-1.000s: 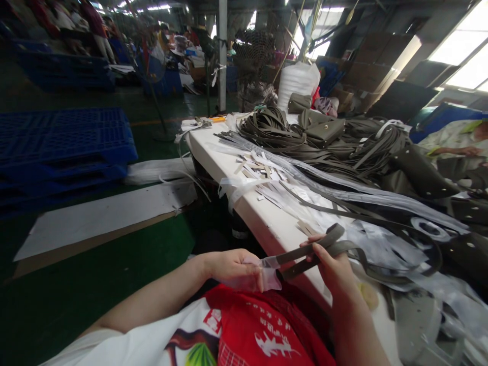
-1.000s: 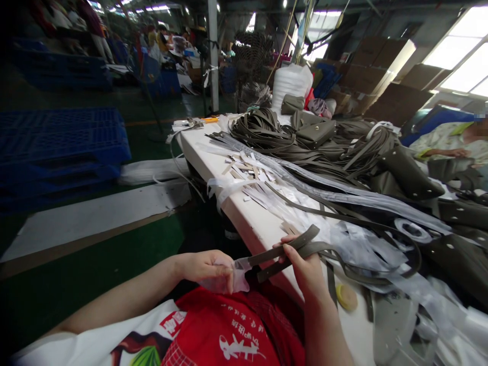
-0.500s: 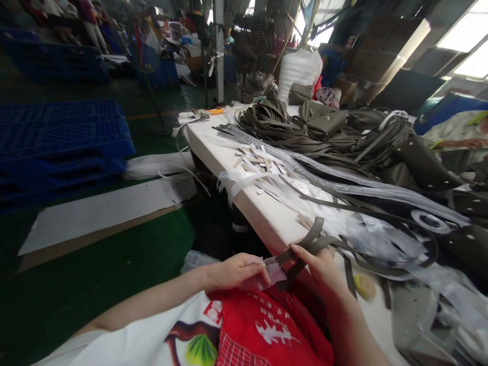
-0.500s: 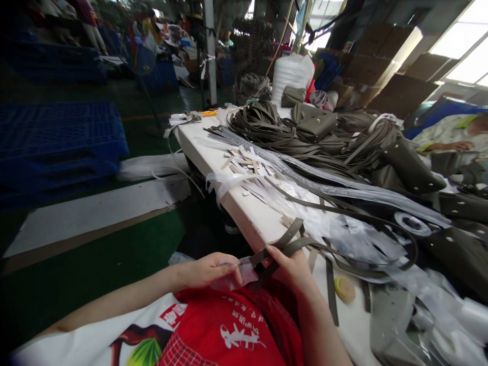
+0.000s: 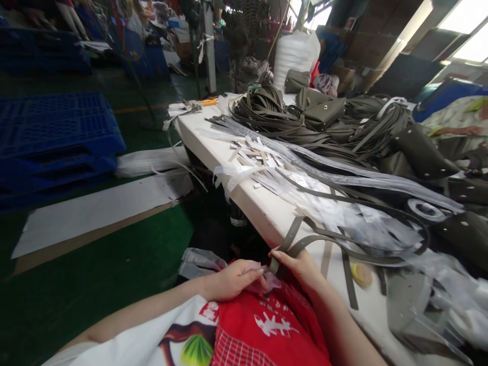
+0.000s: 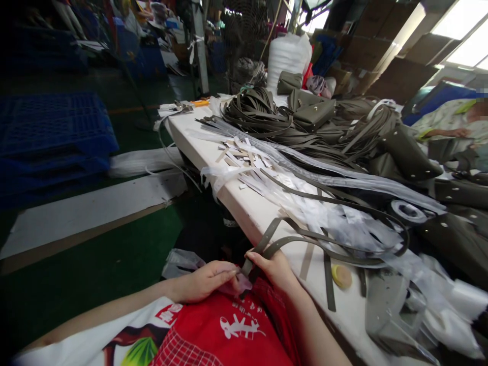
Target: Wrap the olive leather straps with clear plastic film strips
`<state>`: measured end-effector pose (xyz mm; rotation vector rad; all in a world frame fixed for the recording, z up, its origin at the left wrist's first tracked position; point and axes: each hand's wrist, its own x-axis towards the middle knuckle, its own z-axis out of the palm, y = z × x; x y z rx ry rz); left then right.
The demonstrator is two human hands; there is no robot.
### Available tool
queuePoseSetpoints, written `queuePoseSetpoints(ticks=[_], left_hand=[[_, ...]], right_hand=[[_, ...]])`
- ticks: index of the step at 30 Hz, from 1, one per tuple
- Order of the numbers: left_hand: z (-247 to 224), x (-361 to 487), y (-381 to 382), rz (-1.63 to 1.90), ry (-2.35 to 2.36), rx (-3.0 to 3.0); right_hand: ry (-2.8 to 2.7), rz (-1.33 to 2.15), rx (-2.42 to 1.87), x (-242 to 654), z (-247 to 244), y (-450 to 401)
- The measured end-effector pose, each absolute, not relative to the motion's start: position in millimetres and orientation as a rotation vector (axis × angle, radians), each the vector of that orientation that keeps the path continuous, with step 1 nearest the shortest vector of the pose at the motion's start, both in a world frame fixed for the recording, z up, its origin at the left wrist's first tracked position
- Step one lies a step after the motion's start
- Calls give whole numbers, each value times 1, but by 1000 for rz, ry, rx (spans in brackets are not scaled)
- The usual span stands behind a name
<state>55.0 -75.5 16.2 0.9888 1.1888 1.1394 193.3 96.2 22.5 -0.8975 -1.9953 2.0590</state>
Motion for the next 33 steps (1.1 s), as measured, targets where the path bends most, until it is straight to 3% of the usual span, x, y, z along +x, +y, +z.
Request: queuePoseSetpoints(ticks=[7, 17, 21, 27, 33], left_hand=[[14, 44, -63, 1173, 1334, 1071], [4, 59, -62, 1205, 1356, 754], [4, 48, -61, 1246, 1436, 772], [17, 33, -54, 1280, 1395, 854], [18, 32, -53, 1294, 1358, 970]], right_hand=[[-2052, 1753, -945, 196, 27, 103], [-2065, 1978, -825, 185, 13, 85], [-2191, 1816, -853, 199, 24, 103], [-1863, 1587, -875, 225, 57, 137], [-1678, 1536, -717, 216, 53, 129]])
